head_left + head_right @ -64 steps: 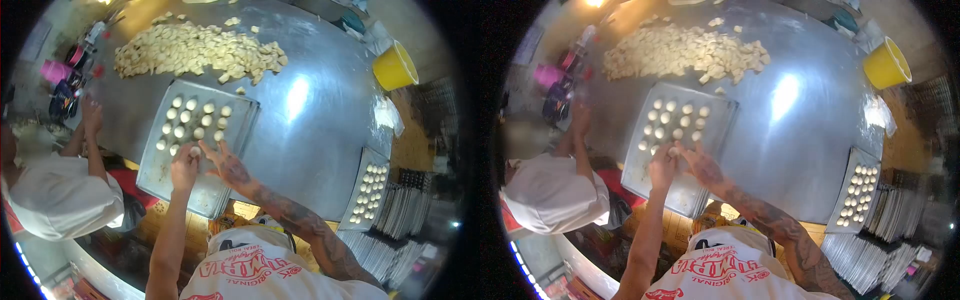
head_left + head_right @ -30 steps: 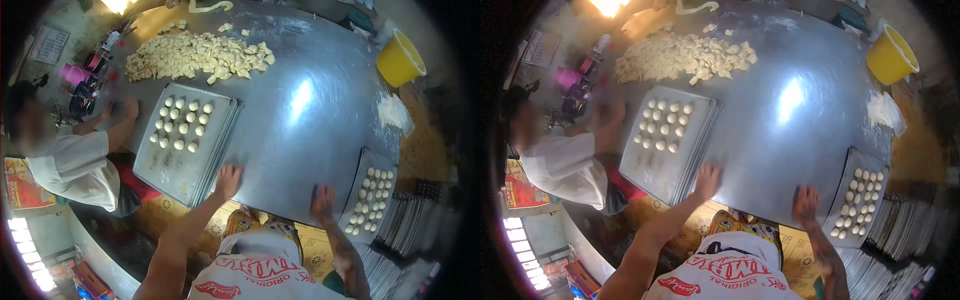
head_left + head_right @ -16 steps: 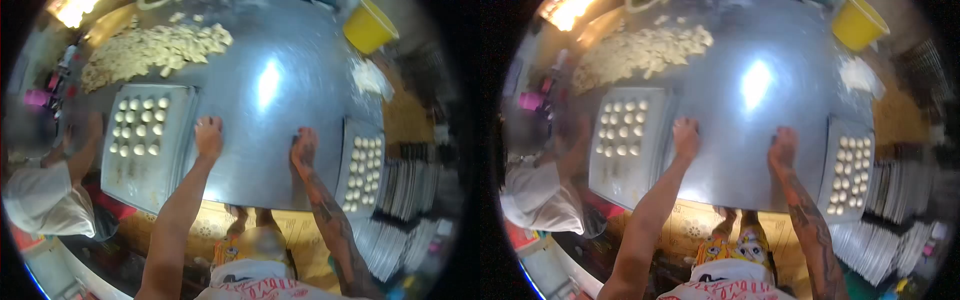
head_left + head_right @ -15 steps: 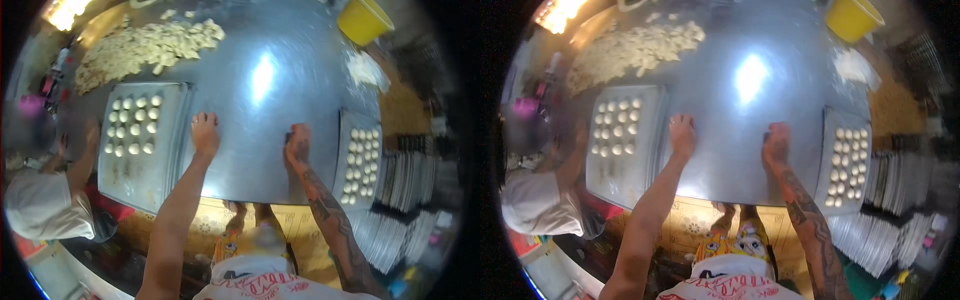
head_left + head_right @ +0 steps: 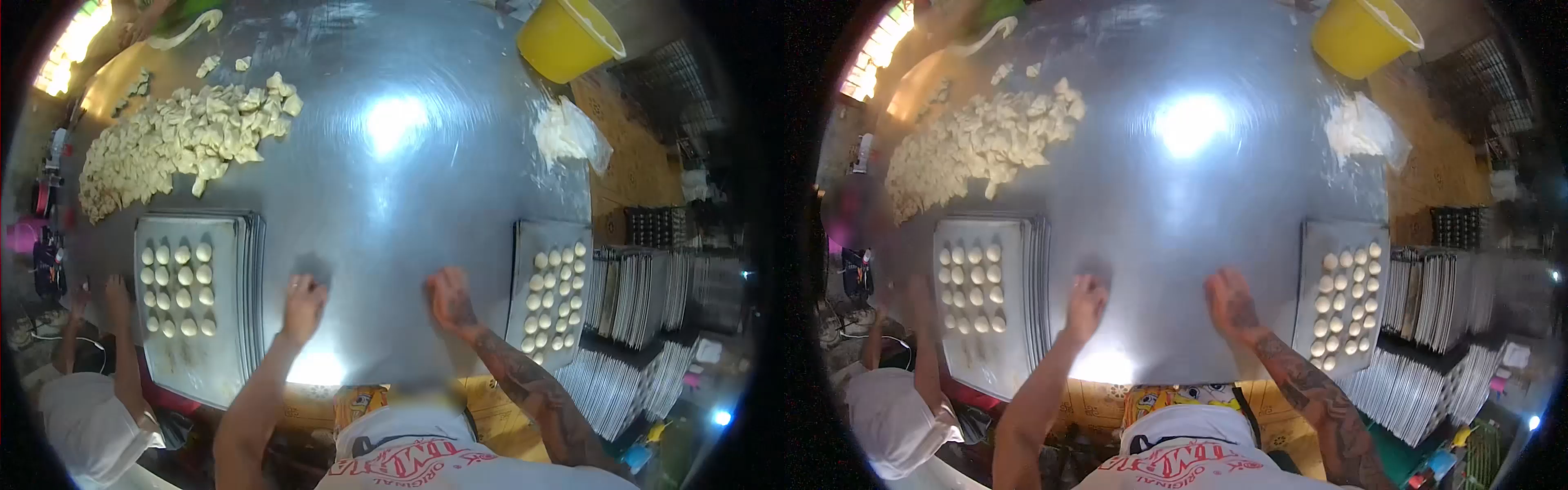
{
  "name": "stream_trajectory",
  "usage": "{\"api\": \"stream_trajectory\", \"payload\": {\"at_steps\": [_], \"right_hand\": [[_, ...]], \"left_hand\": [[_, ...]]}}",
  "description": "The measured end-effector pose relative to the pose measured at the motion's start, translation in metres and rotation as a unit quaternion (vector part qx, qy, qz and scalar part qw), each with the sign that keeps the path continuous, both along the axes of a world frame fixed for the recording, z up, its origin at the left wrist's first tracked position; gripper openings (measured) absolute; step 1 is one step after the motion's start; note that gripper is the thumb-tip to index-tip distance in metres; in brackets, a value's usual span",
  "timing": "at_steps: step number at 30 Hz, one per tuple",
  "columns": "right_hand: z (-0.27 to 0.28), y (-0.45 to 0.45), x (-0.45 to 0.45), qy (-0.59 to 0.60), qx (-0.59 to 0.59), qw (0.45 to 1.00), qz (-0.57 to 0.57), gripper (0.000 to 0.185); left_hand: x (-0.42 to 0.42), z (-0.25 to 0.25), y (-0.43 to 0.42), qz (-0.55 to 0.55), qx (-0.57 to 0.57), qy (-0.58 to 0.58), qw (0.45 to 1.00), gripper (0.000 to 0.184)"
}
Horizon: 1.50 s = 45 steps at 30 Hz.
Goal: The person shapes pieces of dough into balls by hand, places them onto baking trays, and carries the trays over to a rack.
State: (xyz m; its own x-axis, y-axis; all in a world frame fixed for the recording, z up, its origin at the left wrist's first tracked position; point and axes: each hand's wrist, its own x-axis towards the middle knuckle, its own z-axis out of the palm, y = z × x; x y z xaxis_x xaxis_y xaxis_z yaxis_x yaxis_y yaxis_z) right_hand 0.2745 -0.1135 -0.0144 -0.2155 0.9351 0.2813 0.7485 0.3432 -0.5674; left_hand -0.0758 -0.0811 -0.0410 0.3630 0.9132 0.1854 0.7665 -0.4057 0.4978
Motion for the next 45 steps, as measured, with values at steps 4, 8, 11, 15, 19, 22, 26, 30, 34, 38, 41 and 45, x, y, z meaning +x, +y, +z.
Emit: {"api": "stream_trajectory", "payload": {"at_steps": [4,8,11,15,19,22,26,30,34,38,41,45], "right_hand": [[-0.003,0.131,-0.011,-0.050,0.034,0.996,-0.067,0.004],[-0.005,0.080,-0.016,0.000,-0.046,0.998,0.038,0.006],[0.003,0.093,0.013,-0.060,-0.026,0.993,0.096,0.007],[0.000,0.179,-0.027,-0.075,0.003,0.997,0.002,0.010],[-0.021,0.129,-0.024,-0.033,0.009,0.991,0.132,0.009],[-0.015,0.121,0.013,-0.040,0.017,0.988,0.149,0.009],[-0.001,0.213,-0.035,-0.048,0.025,0.996,0.075,0.006],[-0.051,0.173,-0.047,0.158,-0.078,0.984,-0.002,0.011],[-0.017,0.187,-0.017,-0.043,0.005,0.983,0.177,0.013],[-0.015,0.241,-0.082,-0.024,0.054,0.987,0.146,0.015],[-0.013,0.230,-0.085,-0.003,0.043,0.985,0.167,0.022],[0.017,0.207,-0.050,0.160,0.001,0.986,-0.054,0.057]], "left_hand": [[0.044,0.016,0.109,0.126,0.042,0.027,0.991,0.011],[0.050,-0.015,0.089,0.068,-0.077,-0.042,0.994,0.012],[0.024,-0.048,0.051,0.199,-0.208,-0.269,0.919,0.013],[0.060,0.018,0.135,0.167,0.058,0.004,0.984,0.016],[0.068,0.011,0.105,0.052,0.003,-0.040,0.998,0.013],[0.033,0.007,0.062,0.056,-0.069,-0.075,0.993,0.009],[0.067,0.018,0.158,0.132,0.019,0.034,0.991,0.009],[0.071,0.009,0.124,0.136,-0.002,-0.091,0.987,0.013],[0.040,0.003,0.119,0.064,-0.013,0.006,0.998,0.014],[0.091,0.011,0.179,0.130,0.021,-0.007,0.991,0.011],[0.091,0.014,0.165,0.119,0.030,-0.070,0.990,0.007],[0.062,0.055,0.139,0.227,0.055,-0.094,0.968,0.011]]}}
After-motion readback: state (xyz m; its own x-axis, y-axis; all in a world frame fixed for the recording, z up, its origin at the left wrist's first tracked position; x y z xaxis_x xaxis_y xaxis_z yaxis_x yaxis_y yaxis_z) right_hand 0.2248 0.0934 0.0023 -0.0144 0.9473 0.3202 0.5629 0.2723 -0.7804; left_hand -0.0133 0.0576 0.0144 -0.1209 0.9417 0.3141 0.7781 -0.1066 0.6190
